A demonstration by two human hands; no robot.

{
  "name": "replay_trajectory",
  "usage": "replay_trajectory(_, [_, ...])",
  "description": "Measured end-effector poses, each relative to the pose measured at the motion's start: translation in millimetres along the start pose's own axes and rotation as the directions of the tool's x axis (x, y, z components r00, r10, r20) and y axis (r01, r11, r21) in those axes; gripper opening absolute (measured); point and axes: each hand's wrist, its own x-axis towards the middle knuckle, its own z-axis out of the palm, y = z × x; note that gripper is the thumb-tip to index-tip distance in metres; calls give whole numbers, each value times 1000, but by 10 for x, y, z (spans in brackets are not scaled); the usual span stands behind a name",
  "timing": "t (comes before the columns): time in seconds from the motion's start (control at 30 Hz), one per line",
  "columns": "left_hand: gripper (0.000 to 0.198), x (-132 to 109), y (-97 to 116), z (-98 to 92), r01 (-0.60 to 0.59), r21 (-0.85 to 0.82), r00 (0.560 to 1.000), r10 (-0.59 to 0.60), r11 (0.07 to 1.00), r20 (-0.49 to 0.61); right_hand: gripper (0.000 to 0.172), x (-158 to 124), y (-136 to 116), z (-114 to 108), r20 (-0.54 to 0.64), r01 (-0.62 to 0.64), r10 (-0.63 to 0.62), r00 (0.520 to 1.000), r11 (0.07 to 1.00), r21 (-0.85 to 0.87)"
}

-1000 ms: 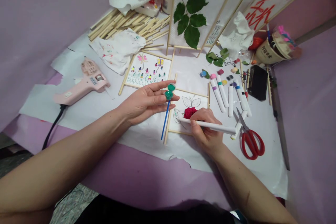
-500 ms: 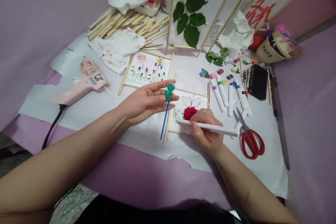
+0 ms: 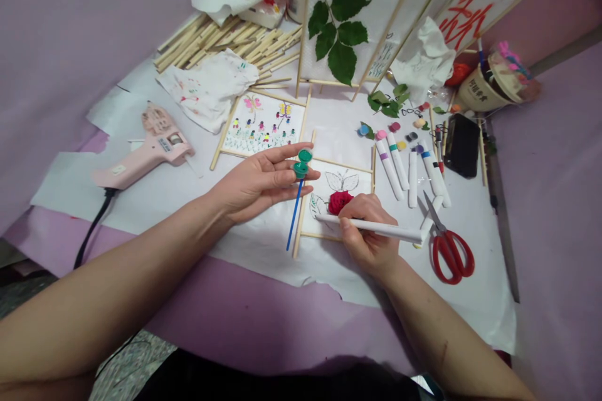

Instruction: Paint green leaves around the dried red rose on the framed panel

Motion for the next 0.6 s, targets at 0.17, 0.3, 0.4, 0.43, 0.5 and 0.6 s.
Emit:
replay_trajectory(0.17, [43,-4,-1,-9,0,9,1000,0,1000,3,17,9,-12,-10,-23,3,-3,1000,1000,6])
replay_trajectory(0.3, [43,-2,-4,-21,3,8,1000,-3,1000,8,16,-16,-9,-26,-138,0,3,990,1000,21])
replay_trajectory(0.4, [43,-4,-4,-23,4,14,1000,-5,1000,7,15,-48,5,-33,-189,-32,29,982,999,-14])
replay_trajectory(0.43, [44,-5,-3,-22,4,14,1000,-4,1000,6,14,-56,10,-34,-179,-39,33,983,999,-25])
replay_trajectory(0.5, [44,-7,-2,-15,5,5,1000,-5,1000,6,14,-62,17,-34,-145,-35,29,989,999,-41])
replay_trajectory(0.6, [44,-5,3,-6,8,-12,1000,-8,1000,4,14,-51,21,-29,-115,-18,10,993,997,-70])
